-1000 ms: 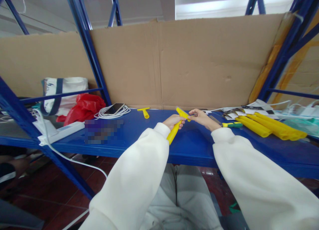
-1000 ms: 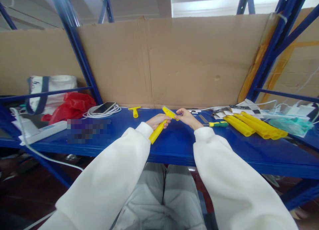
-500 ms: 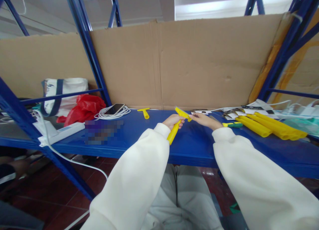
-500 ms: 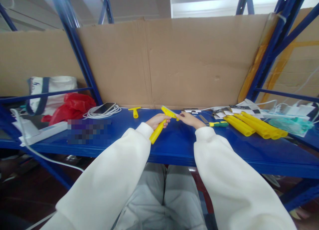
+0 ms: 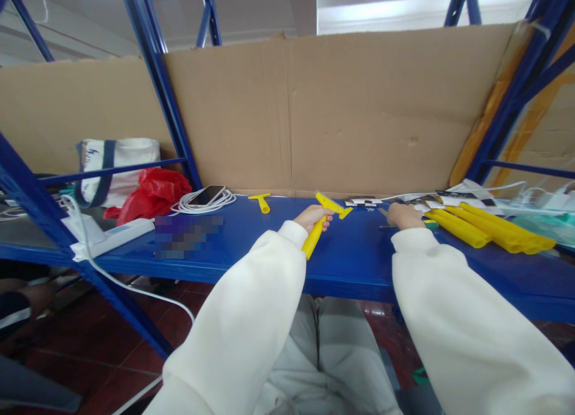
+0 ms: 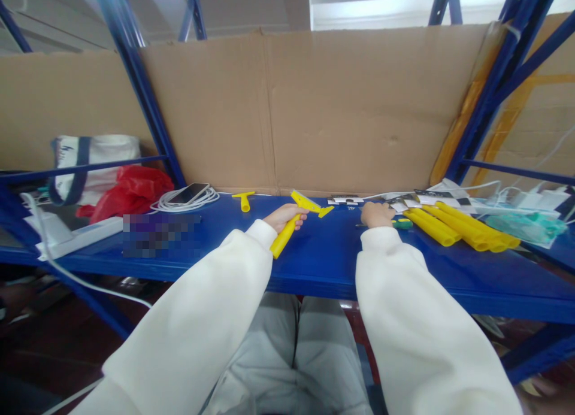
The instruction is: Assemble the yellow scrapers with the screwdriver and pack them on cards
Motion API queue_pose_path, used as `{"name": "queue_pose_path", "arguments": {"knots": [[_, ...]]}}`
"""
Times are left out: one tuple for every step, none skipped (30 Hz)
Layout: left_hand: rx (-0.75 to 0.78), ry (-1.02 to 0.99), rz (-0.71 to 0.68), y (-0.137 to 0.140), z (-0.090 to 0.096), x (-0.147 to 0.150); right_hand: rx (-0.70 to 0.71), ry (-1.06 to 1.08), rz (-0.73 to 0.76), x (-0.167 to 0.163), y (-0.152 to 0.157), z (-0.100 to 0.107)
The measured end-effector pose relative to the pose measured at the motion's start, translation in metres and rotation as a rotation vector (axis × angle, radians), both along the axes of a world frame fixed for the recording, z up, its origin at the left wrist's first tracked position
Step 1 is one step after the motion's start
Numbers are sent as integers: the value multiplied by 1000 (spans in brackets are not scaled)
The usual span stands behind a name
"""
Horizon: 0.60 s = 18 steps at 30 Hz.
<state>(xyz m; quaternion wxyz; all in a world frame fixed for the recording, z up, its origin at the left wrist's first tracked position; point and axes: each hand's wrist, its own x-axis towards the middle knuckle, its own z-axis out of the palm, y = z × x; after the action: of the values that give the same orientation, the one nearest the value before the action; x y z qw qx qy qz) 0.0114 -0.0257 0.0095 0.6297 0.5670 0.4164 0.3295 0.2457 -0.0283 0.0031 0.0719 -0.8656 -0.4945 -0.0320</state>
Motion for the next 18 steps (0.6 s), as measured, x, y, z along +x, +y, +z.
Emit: {"name": "queue_pose_path", "arguments": {"knots": [[0, 0, -4, 0, 0, 0, -10, -7, 0, -1, -1, 1], [-1, -1, -7, 0, 0, 0, -22, -7, 3, -2, -2, 1], [-1, -2, -9, 0, 0, -1, -34, -1, 12, -3, -3, 1], [0, -3, -8, 0, 0, -1, -46, 7, 26, -4, -3, 1], [1, -3, -4, 0, 0, -1, -58, 15, 43, -4, -3, 1], [1, -2, 0, 0, 0, -1, -69, 18, 65, -4, -3, 0], [0, 1, 2, 0, 0, -1, -77, 15, 86, -4, -2, -1], [-2, 5, 4, -1, 0, -1, -82, 10, 103, -4, -1, -2], [-4, 8, 4, -1, 1, -1, -86, 5, 116, -3, 1, -3], [-5, 11, 2, -1, 1, -1, -85, 3, 130, -2, 3, -5], [-6, 12, 1, -2, 1, 0, -82, 2, 147, -1, 5, -6], [-7, 11, 0, -2, 1, 0, -77, 3, 167, 0, 7, -7], [-7, 8, -2, -2, 1, 0, -74, 4, 190, 2, 9, -8], [-7, 5, -4, -2, 1, 0, -74, 6, 214, 2, 10, -9], [-7, 3, -6, -2, 1, -1, -77, 8, 233, 3, 10, -9], [-7, 1, -7, -2, 1, 0, -86, 9, 241, 2, 10, -9], [-6, 0, -8, -2, 1, 0, -96, 8, 240, 1, 8, -8], [-5, 0, -8, -2, 1, 0, -107, 5, 235, -1, 7, -7]]}}
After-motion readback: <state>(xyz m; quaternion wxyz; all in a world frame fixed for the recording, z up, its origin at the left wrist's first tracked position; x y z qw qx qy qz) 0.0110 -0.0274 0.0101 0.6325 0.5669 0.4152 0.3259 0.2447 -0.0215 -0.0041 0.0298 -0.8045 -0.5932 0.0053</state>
